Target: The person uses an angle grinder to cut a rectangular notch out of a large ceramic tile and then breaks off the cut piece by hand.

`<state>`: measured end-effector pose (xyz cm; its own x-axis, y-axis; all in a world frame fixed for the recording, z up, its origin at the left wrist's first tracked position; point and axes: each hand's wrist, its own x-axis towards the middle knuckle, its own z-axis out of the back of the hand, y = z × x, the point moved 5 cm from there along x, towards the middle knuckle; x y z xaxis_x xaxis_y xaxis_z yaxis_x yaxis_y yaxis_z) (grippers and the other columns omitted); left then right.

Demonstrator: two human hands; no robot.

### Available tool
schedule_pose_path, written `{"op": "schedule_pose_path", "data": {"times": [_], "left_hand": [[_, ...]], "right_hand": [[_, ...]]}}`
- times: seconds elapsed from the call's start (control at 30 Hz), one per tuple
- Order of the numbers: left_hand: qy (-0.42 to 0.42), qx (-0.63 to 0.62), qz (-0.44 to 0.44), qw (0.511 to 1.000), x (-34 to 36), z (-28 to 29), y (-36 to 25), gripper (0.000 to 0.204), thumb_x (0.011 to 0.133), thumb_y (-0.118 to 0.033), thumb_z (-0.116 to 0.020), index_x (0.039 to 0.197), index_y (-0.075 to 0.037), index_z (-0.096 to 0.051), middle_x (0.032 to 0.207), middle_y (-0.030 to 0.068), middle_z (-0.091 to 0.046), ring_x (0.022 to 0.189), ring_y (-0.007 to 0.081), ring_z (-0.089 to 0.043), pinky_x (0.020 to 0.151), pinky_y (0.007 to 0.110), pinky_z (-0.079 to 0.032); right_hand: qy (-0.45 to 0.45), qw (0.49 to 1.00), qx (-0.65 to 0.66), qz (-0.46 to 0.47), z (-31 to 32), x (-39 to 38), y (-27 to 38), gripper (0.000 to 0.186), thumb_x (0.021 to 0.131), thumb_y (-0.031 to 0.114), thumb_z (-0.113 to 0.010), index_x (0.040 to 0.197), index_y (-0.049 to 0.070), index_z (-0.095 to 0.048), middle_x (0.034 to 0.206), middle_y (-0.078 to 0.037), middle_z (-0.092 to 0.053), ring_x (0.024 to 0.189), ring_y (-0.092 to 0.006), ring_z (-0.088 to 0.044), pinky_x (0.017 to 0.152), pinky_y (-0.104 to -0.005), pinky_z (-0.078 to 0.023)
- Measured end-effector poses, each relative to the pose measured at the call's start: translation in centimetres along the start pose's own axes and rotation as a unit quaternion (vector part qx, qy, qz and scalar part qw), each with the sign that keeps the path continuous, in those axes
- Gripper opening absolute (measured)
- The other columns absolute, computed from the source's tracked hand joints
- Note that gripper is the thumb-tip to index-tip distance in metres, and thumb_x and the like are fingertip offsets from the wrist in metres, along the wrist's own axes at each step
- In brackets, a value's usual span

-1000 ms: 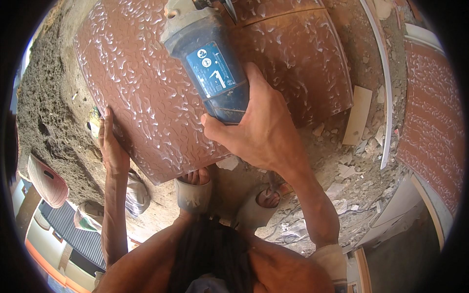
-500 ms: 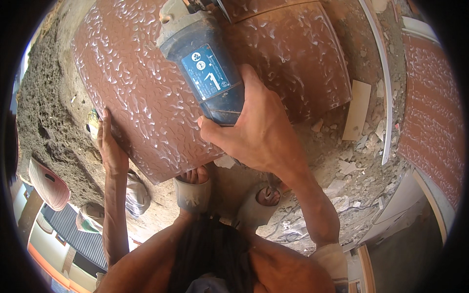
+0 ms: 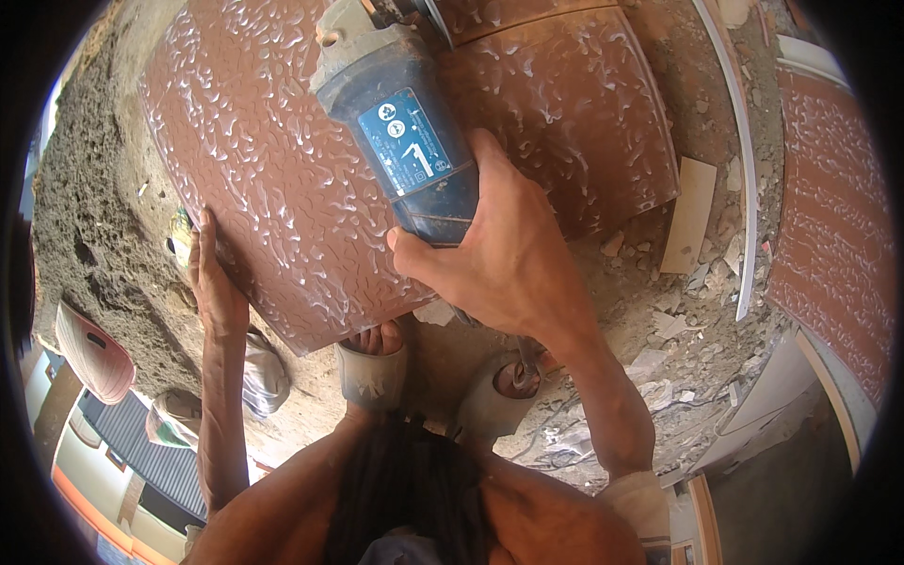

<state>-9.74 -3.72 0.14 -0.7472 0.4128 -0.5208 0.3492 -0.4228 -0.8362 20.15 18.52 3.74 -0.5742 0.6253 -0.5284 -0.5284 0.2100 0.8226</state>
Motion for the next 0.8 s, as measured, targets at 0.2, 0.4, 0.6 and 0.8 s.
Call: {"op": "schedule_pose_path", "data": {"times": [0.2,0.4,0.6,0.8], "left_hand": [[-0.013,-0.003,-0.004,1.0,0.1,-0.1,0.1,0.021,0.109,-0.033,-0.07,0.115,-0.012,-0.071,0.082,-0.009,-0.065,0.065,0.0001,-0.058,0.057,0.019,-0.048],[-0.019,-0.007,-0.012,1.0,0.2,-0.4,0.2,0.017,0.109,-0.032,-0.069,0.112,-0.014,-0.07,0.077,-0.0105,-0.063,0.058,-0.0005,-0.055,0.05,0.018,-0.045],[-0.034,0.024,-0.023,0.999,0.1,-0.7,-0.1,0.022,0.109,-0.038,-0.067,0.097,-0.02,-0.066,0.061,-0.0117,-0.051,0.043,0.0026,-0.049,0.038,0.022,-0.036],[-0.017,0.022,-0.012,1.0,-0.3,-0.8,-0.8,0.02,0.108,-0.036,-0.07,0.11,-0.015,-0.068,0.07,-0.0099,-0.059,0.049,0.0009,-0.053,0.041,0.02,-0.041]], "right_hand": [[-0.005,1.0,-0.005,0.0,0.2,-0.2,0.2,0.058,0.082,0.028,-0.088,0.125,0.001,-0.061,0.097,-0.008,-0.069,0.085,-0.0183,-0.067,0.082,-0.0378,-0.057],[-0.009,1.0,-0.007,0.008,0.0,-0.2,0.0,0.057,0.082,0.028,-0.088,0.125,0.001,-0.061,0.097,-0.008,-0.068,0.085,-0.0187,-0.067,0.083,-0.038,-0.057],[-0.003,1.0,-0.003,0.0,0.1,-0.3,-0.1,0.057,0.082,0.028,-0.088,0.124,0.001,-0.061,0.097,-0.009,-0.069,0.087,-0.0193,-0.068,0.084,-0.0385,-0.057],[-0.007,1.0,-0.001,-0.007,0.4,-0.1,0.7,0.058,0.08,0.027,-0.088,0.124,0.0,-0.061,0.099,-0.013,-0.071,0.087,-0.023,-0.07,0.084,-0.0406,-0.057]]}}
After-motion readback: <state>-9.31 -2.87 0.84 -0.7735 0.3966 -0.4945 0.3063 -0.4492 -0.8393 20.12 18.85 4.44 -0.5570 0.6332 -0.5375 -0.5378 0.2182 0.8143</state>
